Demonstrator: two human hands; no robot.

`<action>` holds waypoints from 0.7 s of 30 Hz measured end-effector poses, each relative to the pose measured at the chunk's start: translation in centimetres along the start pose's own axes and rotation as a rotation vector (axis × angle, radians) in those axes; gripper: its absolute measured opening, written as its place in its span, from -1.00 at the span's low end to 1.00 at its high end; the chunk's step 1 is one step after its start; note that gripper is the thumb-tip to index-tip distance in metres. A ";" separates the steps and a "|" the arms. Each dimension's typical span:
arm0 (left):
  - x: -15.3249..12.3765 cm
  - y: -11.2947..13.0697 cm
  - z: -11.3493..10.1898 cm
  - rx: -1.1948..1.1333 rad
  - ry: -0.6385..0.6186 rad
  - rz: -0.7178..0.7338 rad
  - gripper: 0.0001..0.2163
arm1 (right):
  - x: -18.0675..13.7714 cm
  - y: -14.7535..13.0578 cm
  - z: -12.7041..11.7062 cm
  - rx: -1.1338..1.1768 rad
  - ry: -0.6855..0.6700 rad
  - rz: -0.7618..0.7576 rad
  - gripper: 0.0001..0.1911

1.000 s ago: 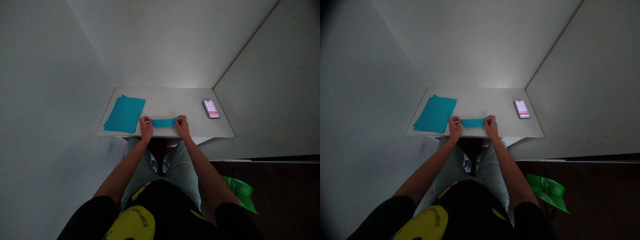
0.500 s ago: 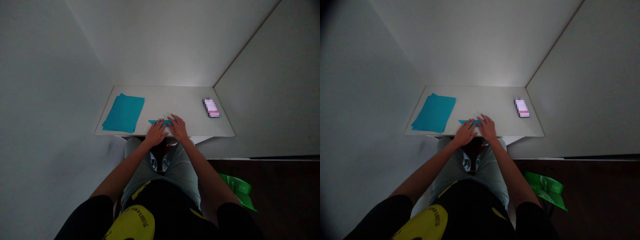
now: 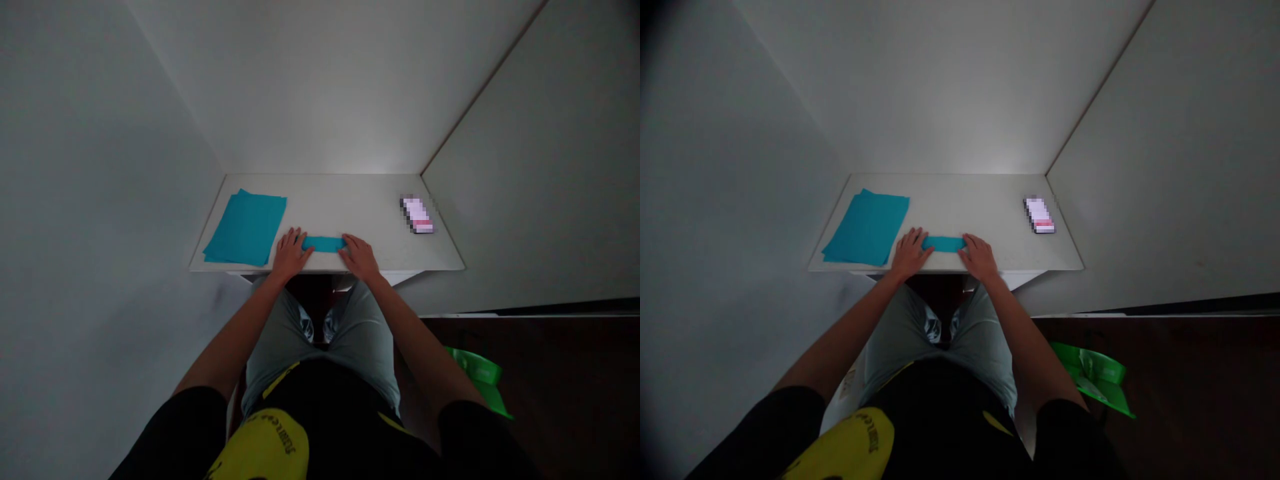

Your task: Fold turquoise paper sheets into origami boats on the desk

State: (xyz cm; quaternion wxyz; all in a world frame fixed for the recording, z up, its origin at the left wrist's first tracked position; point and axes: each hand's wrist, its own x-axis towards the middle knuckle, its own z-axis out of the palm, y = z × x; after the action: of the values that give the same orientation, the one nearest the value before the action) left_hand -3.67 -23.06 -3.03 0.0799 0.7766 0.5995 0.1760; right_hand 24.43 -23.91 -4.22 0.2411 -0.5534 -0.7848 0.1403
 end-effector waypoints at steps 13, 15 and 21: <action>-0.3 -0.6 0.7 -0.203 0.234 0.046 -0.32 | -0.1 2.8 -2.0 0.380 0.096 -0.046 -0.71; -0.3 -0.3 0.9 -0.157 0.195 0.024 -0.25 | -0.1 4.3 -3.6 0.335 0.146 -0.025 -0.67; -0.4 0.7 0.7 -0.022 0.102 -0.015 -0.26 | 0.6 10.9 -8.6 0.158 0.294 0.147 -0.58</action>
State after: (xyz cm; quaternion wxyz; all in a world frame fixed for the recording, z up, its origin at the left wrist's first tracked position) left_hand -2.86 -23.60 -3.51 0.0588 0.7613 0.6066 0.2214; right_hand 37.52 -19.93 -2.15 0.3851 -0.6032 -0.6850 0.1362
